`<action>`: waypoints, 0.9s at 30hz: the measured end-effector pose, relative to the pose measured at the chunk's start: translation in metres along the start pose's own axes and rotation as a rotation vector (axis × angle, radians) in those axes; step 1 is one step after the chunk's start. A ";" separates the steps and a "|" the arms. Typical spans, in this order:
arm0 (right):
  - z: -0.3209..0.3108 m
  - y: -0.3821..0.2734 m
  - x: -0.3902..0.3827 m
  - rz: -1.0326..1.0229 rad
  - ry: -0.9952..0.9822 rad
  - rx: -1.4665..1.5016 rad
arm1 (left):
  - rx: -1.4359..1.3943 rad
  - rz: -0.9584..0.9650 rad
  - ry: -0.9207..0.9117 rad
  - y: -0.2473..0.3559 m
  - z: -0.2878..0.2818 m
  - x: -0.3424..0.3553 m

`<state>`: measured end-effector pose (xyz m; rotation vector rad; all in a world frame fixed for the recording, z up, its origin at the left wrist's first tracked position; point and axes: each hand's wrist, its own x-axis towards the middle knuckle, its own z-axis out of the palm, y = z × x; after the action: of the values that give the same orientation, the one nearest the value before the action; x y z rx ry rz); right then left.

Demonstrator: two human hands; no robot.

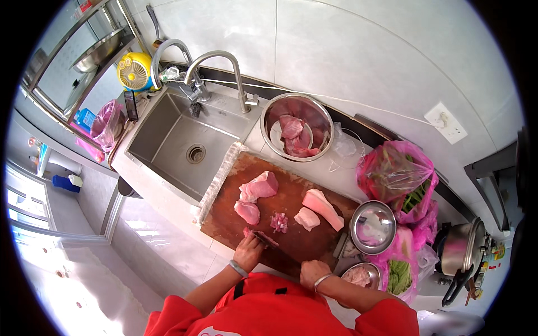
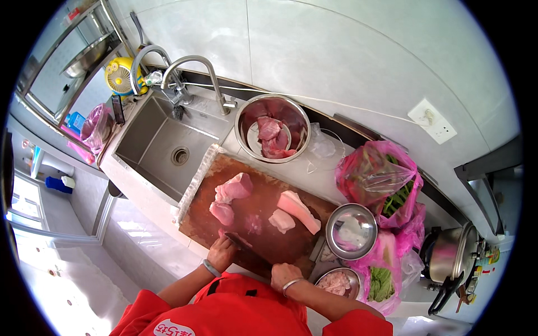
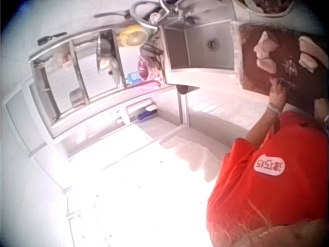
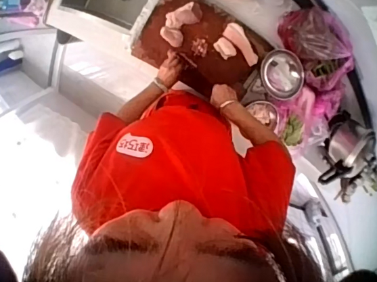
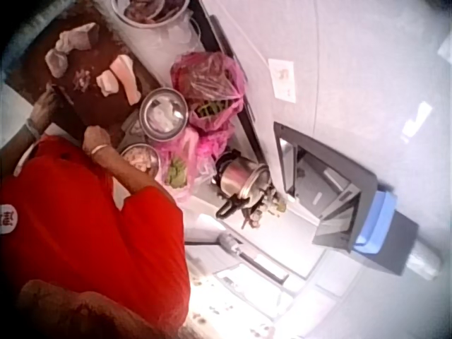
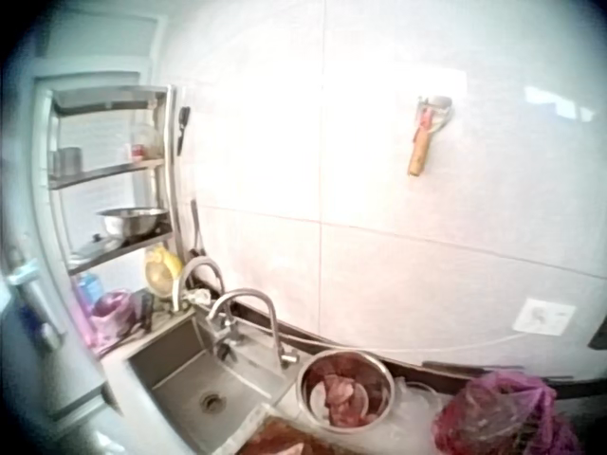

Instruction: The person cuts pieces of raw meat on a wooden cutting board using a cleaver. They periodically wash the meat under running water in the sink and continue chopping the meat into smaller pieces.

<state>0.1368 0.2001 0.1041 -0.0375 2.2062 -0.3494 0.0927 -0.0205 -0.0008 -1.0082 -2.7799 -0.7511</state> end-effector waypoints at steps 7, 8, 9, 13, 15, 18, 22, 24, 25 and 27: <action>-0.012 -0.029 0.035 -0.014 -0.010 0.043 | -0.022 -0.017 -0.058 -0.001 -0.002 0.000; -0.010 -0.030 0.039 0.004 -0.037 0.053 | -0.011 -0.018 -0.067 0.000 -0.002 -0.001; -0.009 -0.029 0.038 -0.009 -0.030 0.044 | -0.001 -0.020 -0.074 0.000 -0.002 -0.001; -0.002 -0.007 0.027 0.000 -0.008 0.051 | -0.013 -0.023 -0.059 0.003 -0.009 0.001; 0.001 0.005 0.017 0.022 0.010 0.056 | -0.074 -0.006 0.001 0.005 -0.014 0.005; 0.006 0.011 0.008 0.034 0.059 0.059 | -0.128 0.001 0.086 0.005 -0.025 0.008; 0.011 0.003 0.003 0.007 0.039 0.045 | -0.111 0.008 0.014 0.000 -0.020 0.002; 0.012 0.000 0.003 0.001 0.019 0.030 | -0.085 0.027 -0.025 -0.002 -0.019 0.003; 0.011 -0.001 0.003 0.007 0.021 0.028 | -0.081 0.020 -0.033 -0.002 -0.019 0.003; 0.007 -0.003 0.001 0.022 0.023 0.023 | -0.077 0.007 -0.051 -0.001 -0.017 0.002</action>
<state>0.1419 0.1952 0.1001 0.0035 2.2235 -0.3642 0.0886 -0.0282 0.0145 -1.0636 -2.8084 -0.8502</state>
